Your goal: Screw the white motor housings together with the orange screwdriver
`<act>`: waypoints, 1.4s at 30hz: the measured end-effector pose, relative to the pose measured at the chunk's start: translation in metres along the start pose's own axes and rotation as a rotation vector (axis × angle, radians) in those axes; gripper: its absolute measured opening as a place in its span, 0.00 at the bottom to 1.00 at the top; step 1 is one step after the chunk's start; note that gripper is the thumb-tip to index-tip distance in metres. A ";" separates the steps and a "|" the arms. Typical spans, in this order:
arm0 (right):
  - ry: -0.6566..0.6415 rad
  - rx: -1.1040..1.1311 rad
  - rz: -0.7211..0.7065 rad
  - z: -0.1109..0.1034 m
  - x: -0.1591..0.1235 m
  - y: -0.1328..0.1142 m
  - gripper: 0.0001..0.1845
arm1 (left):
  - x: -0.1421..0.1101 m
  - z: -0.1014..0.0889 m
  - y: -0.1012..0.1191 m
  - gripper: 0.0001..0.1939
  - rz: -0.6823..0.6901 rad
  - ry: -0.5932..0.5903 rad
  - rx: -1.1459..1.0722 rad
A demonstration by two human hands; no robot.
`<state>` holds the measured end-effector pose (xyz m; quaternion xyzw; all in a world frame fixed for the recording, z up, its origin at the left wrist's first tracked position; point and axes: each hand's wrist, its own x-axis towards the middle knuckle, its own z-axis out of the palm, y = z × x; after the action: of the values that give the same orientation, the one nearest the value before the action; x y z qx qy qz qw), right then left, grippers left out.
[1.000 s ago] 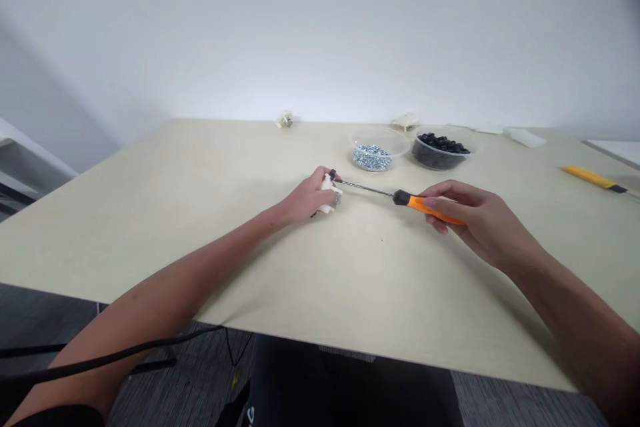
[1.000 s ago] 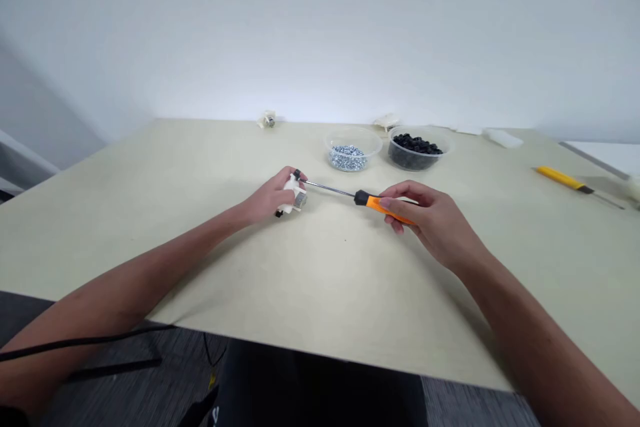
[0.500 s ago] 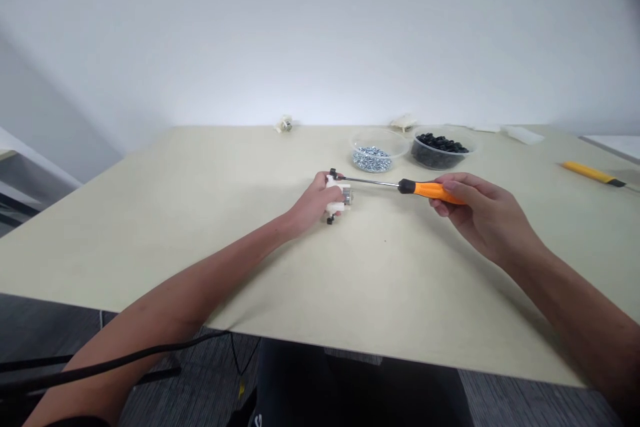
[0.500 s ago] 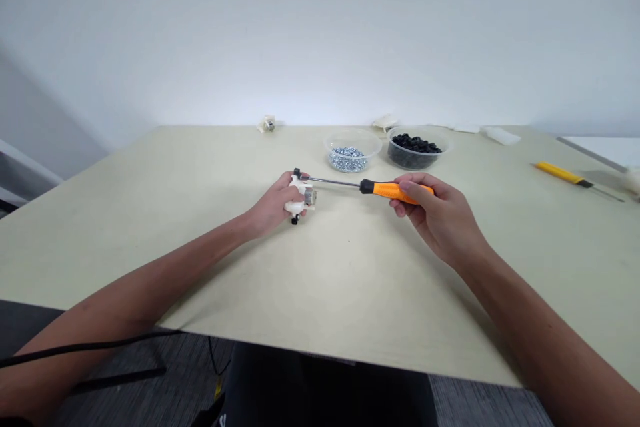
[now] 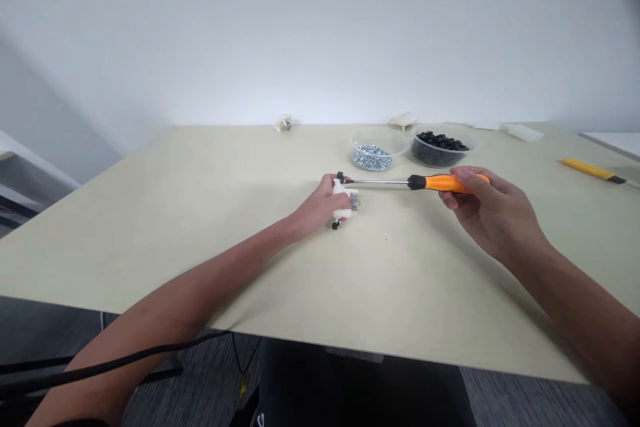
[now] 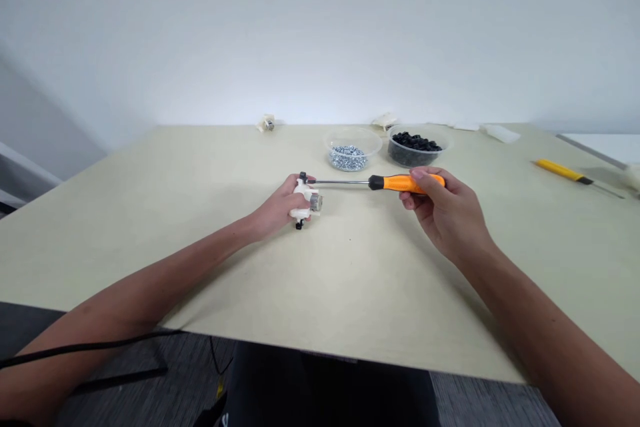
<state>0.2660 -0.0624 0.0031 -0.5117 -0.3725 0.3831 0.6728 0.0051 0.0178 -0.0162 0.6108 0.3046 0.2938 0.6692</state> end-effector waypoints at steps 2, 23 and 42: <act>0.020 -0.003 -0.002 -0.001 0.001 0.000 0.10 | -0.002 0.001 0.000 0.23 -0.021 -0.037 0.006; 0.118 -0.016 -0.024 -0.007 0.006 0.003 0.08 | -0.005 0.004 0.002 0.21 -0.023 -0.031 0.163; -0.022 -0.070 -0.026 0.001 0.000 0.001 0.07 | 0.002 0.008 0.005 0.20 -0.071 0.094 -0.252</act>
<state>0.2647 -0.0618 0.0019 -0.5258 -0.3995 0.3666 0.6554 0.0124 0.0149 -0.0110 0.4964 0.3178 0.3342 0.7355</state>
